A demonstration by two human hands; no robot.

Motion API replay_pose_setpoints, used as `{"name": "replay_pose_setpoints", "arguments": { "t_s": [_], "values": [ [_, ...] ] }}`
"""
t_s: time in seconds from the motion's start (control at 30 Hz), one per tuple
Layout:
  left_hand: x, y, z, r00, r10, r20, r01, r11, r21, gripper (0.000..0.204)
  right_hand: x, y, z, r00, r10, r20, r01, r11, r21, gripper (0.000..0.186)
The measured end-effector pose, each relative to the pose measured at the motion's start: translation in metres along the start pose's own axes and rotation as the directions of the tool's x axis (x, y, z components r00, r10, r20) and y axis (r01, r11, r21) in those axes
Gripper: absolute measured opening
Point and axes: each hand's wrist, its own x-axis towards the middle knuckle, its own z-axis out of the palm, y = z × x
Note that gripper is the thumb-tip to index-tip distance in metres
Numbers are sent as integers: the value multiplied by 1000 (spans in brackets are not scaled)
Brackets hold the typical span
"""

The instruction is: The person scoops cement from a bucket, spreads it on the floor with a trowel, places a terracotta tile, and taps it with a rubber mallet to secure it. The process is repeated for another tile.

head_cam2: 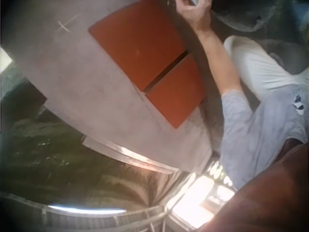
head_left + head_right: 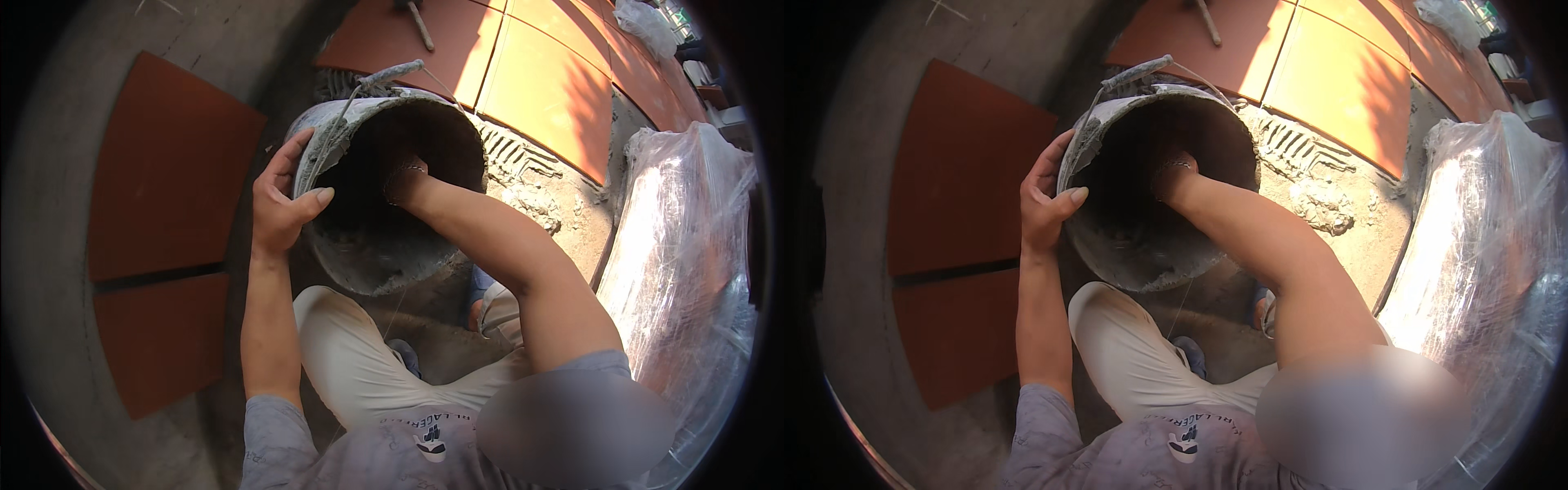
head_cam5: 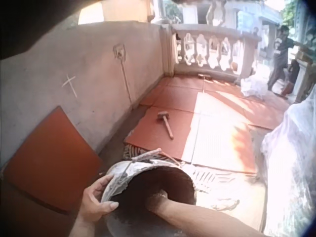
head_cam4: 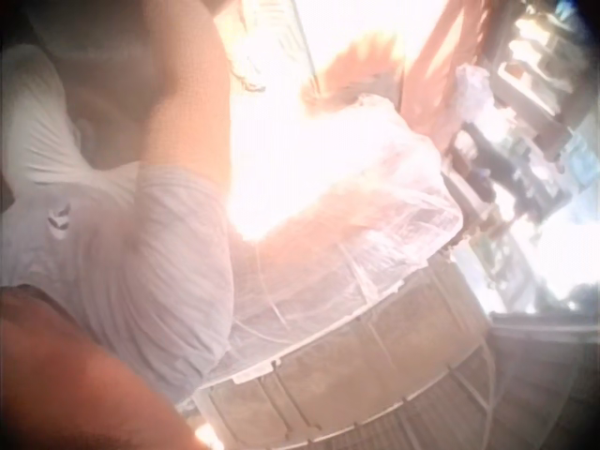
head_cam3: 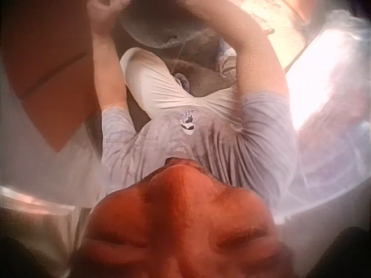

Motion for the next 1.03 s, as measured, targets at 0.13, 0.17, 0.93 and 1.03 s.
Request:
{"name": "replay_pose_setpoints", "arguments": {
  "t_s": [0.13,0.17,0.93,1.03],
  "values": [
    [-11,-2,-5,1000,-4,-26,3,999,-49,81,1,-26,18,959,144,244,-163,985,58,33],
    [-11,-1,-7,999,-4,-33,2,999,-46,81,4,-29,19,954,143,264,-158,987,35,34],
    [2,-16,-77,994,-79,-71,70,989,-129,83,6,-26,-51,860,82,504,-509,213,834,16],
    [9,-15,-73,999,-36,-27,34,996,-78,84,30,-52,-43,947,-30,318,-274,437,857,17]
  ]
}}
